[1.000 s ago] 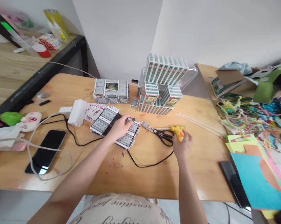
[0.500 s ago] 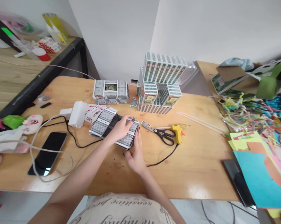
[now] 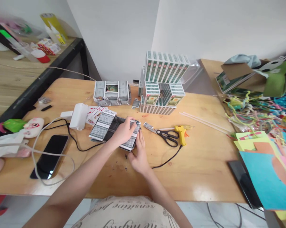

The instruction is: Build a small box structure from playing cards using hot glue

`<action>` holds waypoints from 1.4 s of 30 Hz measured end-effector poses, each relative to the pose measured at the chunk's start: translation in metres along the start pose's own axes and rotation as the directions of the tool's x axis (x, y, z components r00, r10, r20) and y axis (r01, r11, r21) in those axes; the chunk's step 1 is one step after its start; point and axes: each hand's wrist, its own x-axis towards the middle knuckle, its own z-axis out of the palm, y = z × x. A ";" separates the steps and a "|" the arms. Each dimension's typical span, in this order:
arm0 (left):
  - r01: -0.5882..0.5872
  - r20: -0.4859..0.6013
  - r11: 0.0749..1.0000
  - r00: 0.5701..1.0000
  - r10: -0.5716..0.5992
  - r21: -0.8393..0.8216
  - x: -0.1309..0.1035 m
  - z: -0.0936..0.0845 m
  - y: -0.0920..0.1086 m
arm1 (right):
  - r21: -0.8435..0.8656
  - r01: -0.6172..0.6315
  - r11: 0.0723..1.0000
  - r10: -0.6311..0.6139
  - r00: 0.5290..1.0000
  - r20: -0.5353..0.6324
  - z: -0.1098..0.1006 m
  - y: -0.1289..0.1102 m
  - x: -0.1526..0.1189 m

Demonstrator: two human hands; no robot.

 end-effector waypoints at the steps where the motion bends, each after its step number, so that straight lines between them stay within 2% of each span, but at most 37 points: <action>1: 0.009 0.003 1.000 1.000 -0.009 0.030 -0.001 0.000 0.001 | -0.006 -0.008 1.000 0.008 1.000 0.003 -0.001 0.000 0.000; 4: 0.029 0.013 0.993 0.999 -0.031 0.113 -0.004 -0.002 0.006 | -0.016 -0.027 1.000 0.027 1.000 0.012 -0.002 -0.001 0.002; 8: -0.004 0.031 0.989 1.000 -0.001 0.149 -0.007 -0.005 0.009 | -0.008 -0.028 1.000 0.028 0.999 0.018 -0.004 -0.002 0.004; 20: -0.035 0.065 0.999 0.997 0.033 0.026 -0.006 -0.007 0.006 | -0.013 -0.027 1.000 0.028 0.998 0.049 -0.008 -0.003 0.006; 24: 0.012 0.071 0.997 0.997 -0.018 0.082 -0.007 -0.009 0.008 | -0.023 -0.028 0.999 0.028 0.999 0.031 -0.008 -0.002 0.005; 30: -0.013 0.064 0.995 0.998 0.007 0.103 -0.006 -0.007 0.008 | -0.025 -0.019 0.999 0.020 0.999 0.026 -0.008 -0.003 0.006; 42: -0.006 0.101 0.973 0.995 -0.018 0.231 -0.008 -0.008 0.010 | -0.015 -0.015 1.000 0.016 0.999 0.031 -0.008 -0.004 0.007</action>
